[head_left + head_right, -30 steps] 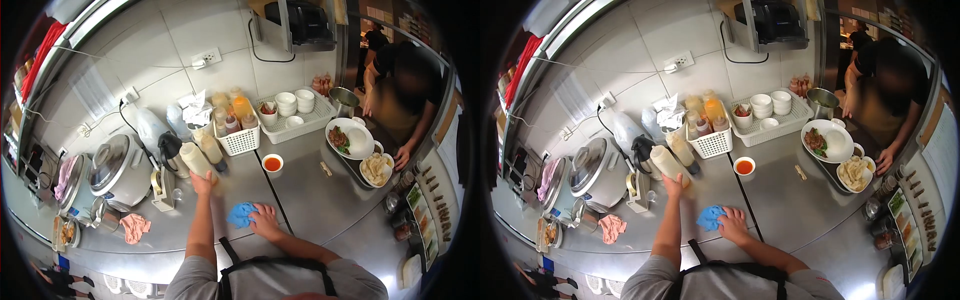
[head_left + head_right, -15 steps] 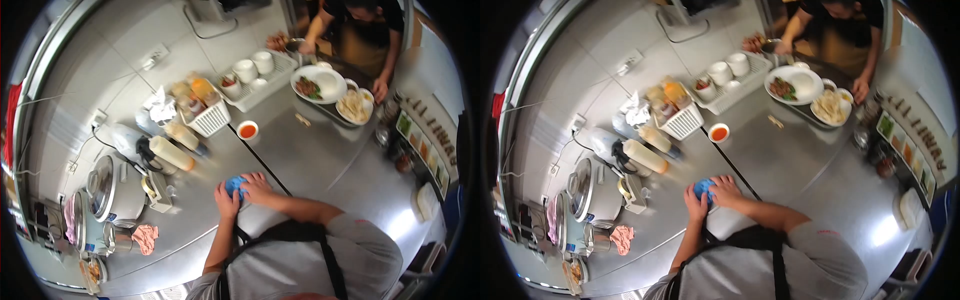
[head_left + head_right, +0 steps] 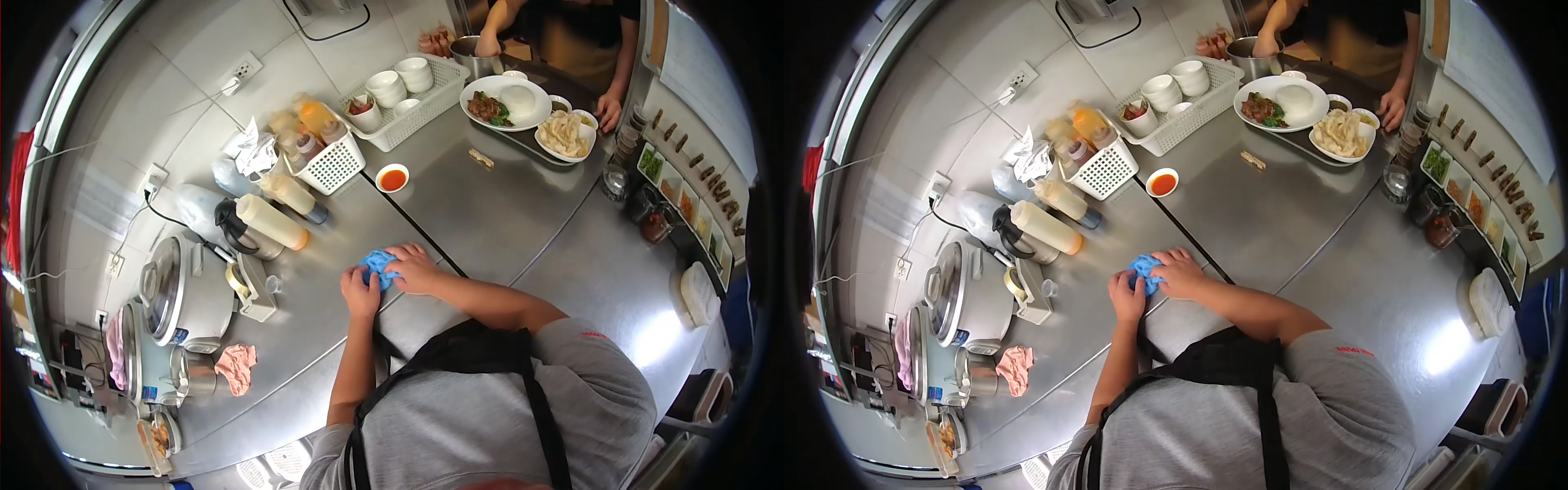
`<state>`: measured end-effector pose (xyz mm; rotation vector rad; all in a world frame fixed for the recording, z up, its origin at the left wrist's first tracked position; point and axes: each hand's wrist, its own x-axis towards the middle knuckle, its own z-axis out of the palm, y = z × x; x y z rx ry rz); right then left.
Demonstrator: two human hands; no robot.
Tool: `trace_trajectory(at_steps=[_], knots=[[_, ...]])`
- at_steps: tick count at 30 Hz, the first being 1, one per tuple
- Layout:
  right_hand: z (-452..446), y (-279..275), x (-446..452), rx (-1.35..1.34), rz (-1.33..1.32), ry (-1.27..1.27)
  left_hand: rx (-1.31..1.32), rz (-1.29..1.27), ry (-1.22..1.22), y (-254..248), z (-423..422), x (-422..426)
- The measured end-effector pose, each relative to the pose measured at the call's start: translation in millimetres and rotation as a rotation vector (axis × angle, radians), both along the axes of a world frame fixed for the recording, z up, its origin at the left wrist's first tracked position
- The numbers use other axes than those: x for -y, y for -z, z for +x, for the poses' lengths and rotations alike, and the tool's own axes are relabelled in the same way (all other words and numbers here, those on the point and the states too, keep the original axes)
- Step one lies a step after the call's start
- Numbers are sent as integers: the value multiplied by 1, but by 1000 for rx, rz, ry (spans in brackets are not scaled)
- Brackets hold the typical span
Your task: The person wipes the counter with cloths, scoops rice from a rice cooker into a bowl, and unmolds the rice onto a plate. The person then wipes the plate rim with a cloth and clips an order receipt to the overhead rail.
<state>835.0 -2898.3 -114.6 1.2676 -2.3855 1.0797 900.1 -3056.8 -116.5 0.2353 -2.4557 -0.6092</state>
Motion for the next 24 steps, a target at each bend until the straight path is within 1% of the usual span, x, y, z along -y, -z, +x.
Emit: trace_trajectory(at_steps=[11,24], knots=[[1,-1,-5,9,45,-17,-4,42,29,3,-1,5],[-2,4,-6,-21,-11,-53,-30,57,53,3,1,5]])
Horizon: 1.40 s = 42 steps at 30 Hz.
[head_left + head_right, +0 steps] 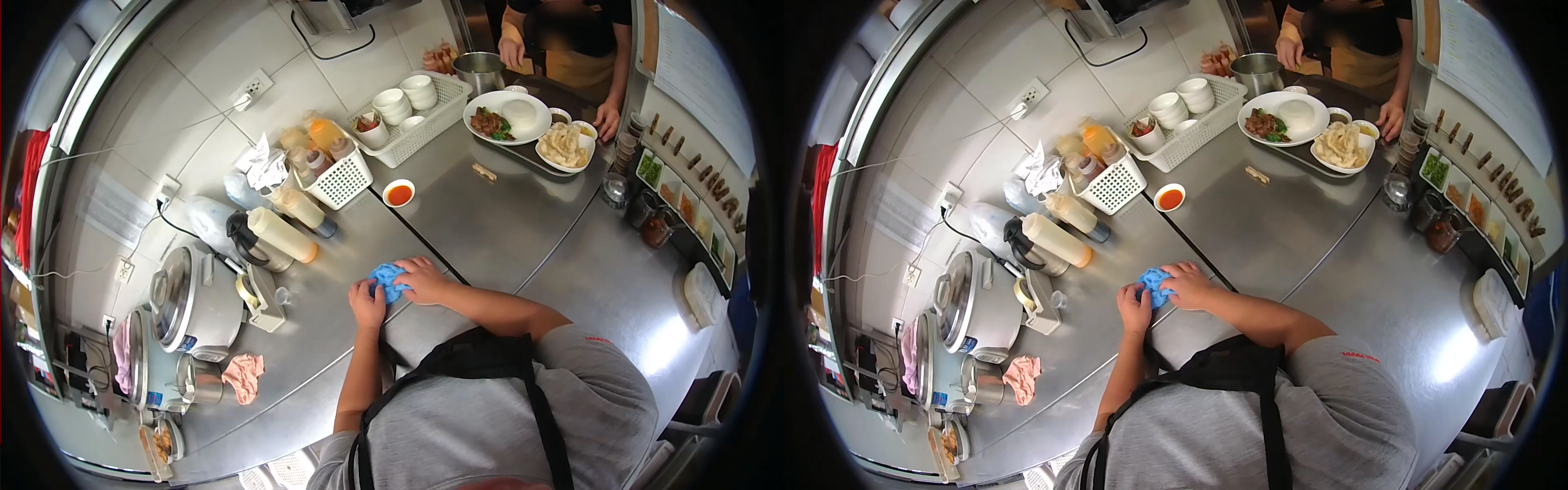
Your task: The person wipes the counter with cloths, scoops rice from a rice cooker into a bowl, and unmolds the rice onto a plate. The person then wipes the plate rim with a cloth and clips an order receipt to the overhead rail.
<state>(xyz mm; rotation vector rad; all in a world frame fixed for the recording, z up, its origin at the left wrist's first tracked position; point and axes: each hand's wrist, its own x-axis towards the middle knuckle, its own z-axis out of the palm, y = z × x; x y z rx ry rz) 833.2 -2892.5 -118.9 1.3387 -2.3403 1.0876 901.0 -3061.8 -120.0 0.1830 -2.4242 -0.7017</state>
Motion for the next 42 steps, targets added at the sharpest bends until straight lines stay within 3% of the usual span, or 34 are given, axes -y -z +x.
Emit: trace_trajectory(at_steps=[36,38,42], knots=[[2,-4,-3,53,33,-1,-14,25,0,-2,2,-1],[3,-5,-2,65,35,13,-3,36,-6,-5,3,-3],[1,-9,-4,79,168,294,9,28,-15,-5,3,-2]])
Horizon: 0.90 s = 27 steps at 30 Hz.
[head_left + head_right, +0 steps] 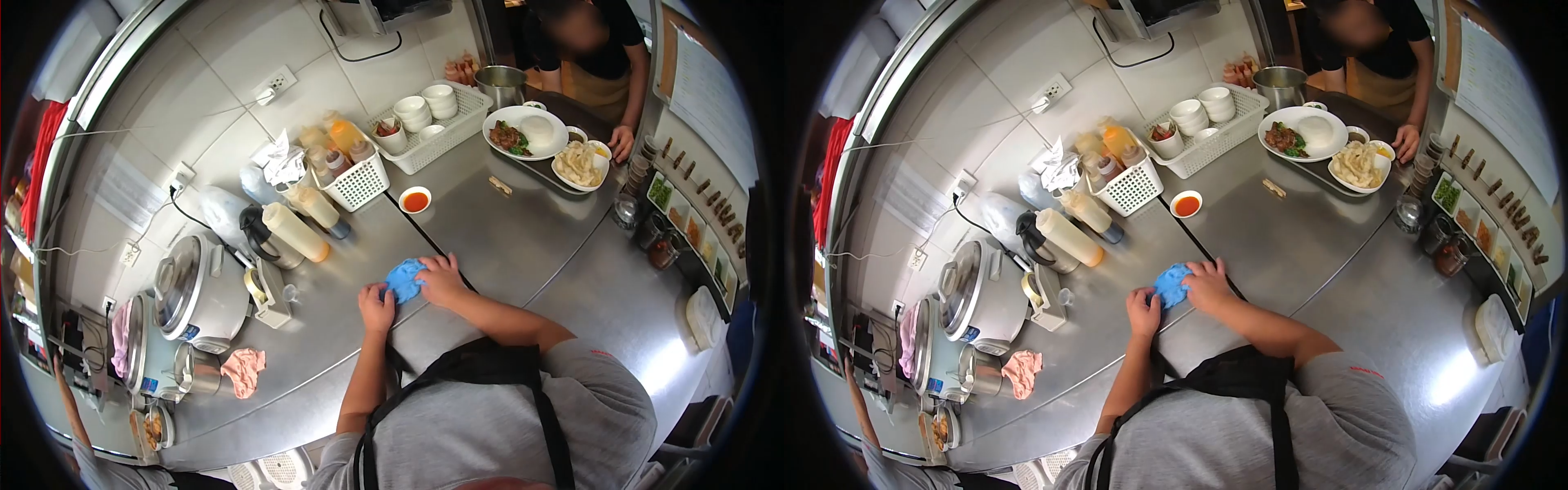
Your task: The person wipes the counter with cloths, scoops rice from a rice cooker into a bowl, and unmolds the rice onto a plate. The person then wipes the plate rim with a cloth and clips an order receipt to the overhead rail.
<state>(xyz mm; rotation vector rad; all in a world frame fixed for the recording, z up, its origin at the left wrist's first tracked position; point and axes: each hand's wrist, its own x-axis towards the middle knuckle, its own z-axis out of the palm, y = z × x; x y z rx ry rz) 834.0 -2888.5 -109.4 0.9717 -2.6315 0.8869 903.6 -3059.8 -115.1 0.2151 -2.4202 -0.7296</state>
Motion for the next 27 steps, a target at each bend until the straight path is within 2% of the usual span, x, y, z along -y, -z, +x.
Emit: trace_trajectory(at_steps=[7,11,22,26,27], knots=[[-41,6,-60,46,64,327,-13,39,-8,5,-1,1],[-43,11,-87,28,33,403,-16,31,-9,6,-2,3],[-47,24,-89,-110,0,339,-29,38,-31,4,-1,3],[-50,26,-91,-121,12,310,21,305,-61,-7,6,26],[-50,27,-92,-127,17,303,45,296,-154,-18,15,32]])
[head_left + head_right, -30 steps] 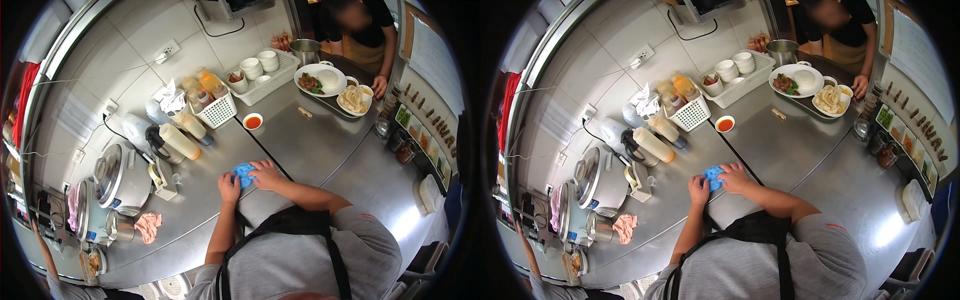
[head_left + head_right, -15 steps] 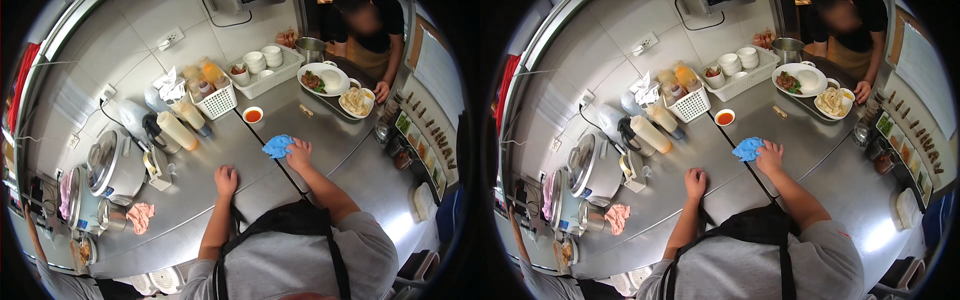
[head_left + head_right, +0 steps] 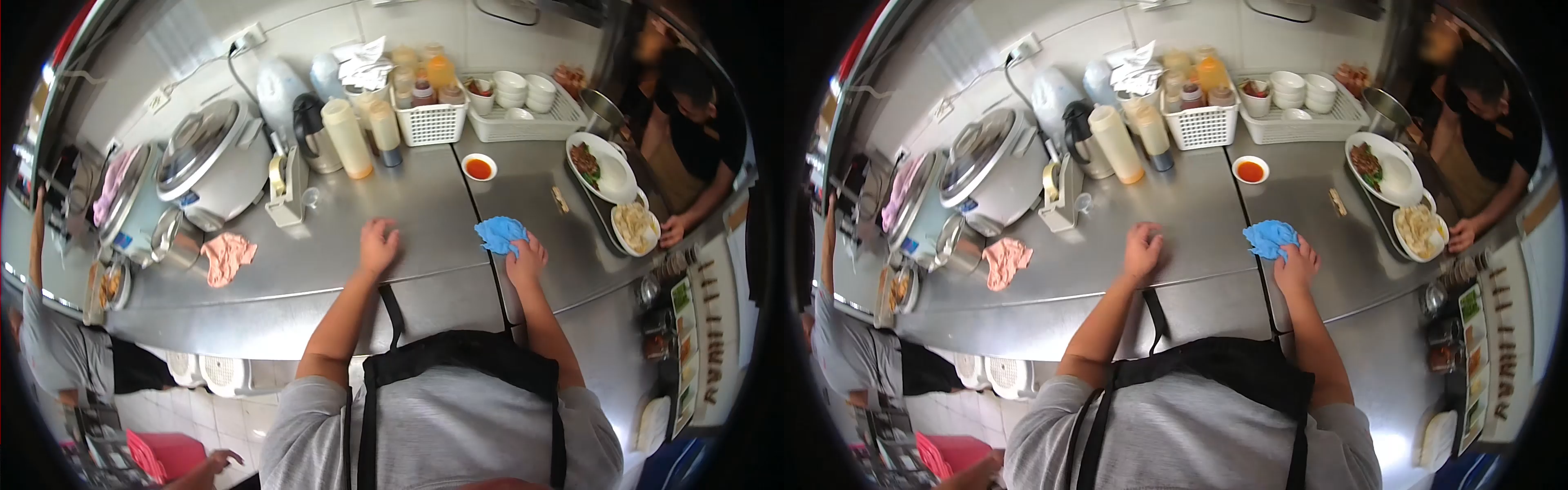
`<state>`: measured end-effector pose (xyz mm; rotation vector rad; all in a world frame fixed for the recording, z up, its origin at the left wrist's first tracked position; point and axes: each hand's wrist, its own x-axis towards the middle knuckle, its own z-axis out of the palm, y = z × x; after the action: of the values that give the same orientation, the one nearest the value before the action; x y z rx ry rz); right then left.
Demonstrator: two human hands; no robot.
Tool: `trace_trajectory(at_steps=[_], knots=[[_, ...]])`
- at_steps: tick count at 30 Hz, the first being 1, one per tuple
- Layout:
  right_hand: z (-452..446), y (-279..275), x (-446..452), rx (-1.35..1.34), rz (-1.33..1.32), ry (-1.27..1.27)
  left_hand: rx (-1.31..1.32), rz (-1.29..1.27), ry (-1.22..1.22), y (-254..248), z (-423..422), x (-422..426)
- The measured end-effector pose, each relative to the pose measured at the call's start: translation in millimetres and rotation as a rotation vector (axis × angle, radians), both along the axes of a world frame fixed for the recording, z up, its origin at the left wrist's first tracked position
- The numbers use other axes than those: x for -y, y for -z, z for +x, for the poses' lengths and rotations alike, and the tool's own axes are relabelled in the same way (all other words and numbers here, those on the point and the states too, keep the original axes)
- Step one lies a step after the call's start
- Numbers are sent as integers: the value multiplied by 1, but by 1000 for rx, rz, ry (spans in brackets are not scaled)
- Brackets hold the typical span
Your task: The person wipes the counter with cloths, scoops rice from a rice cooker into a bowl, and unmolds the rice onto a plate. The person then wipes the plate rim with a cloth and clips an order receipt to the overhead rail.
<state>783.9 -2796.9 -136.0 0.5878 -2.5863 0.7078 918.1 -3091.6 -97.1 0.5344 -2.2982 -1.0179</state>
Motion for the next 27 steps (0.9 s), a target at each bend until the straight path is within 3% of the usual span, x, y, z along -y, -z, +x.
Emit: trace_trajectory(at_steps=[3,6,8,13,27], knots=[[-4,0,-2,-27,0,-55,-134,-298,-285,-3,32,43],[-4,-8,-4,-83,-36,-146,-126,-363,-631,1,78,70],[1,-19,-2,-92,-41,-178,27,-299,-745,29,103,80],[-7,-2,0,-123,87,-129,266,-321,-682,7,93,65],[-3,-11,1,23,93,-82,394,-323,-673,10,90,65]])
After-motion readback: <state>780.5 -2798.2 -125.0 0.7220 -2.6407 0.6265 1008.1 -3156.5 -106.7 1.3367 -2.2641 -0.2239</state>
